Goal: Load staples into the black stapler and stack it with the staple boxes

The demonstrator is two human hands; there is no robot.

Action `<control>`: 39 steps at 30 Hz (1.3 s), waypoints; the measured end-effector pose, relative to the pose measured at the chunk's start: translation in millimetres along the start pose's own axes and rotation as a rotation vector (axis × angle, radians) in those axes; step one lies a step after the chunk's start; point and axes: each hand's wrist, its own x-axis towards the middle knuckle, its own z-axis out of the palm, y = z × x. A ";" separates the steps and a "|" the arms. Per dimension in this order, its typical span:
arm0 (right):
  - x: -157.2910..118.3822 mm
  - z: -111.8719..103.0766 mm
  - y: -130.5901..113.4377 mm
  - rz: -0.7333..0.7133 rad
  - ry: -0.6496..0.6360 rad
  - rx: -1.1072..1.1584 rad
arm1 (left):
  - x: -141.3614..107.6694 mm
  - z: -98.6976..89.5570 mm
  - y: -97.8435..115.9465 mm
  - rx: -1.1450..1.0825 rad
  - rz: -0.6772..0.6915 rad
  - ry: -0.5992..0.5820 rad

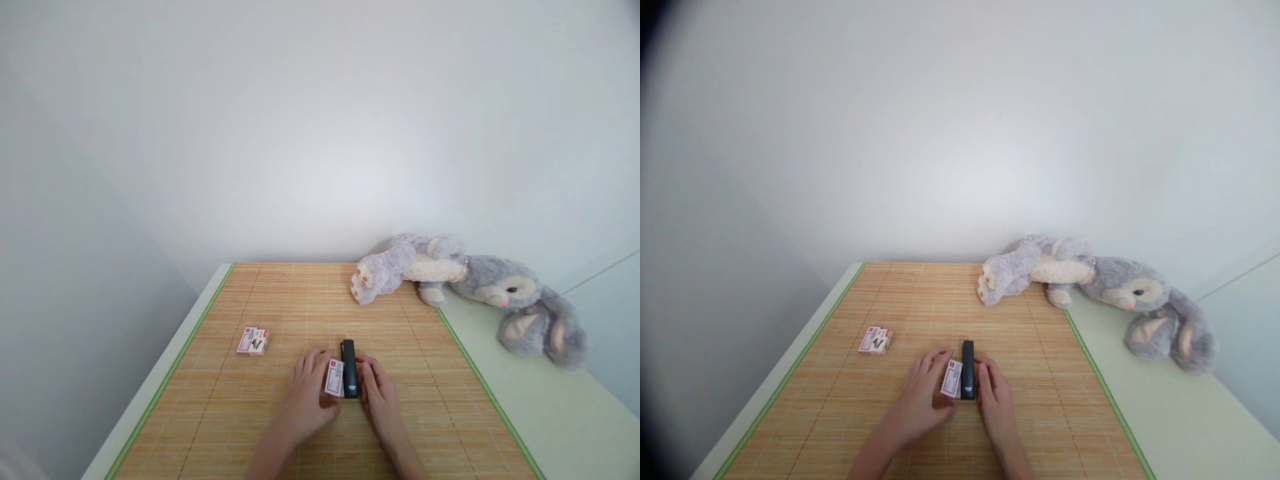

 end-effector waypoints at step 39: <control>0.8 5.5 1.0 0.060 0.025 -0.077 | 0.8 -69.9 -47.8 0.054 0.150 0.346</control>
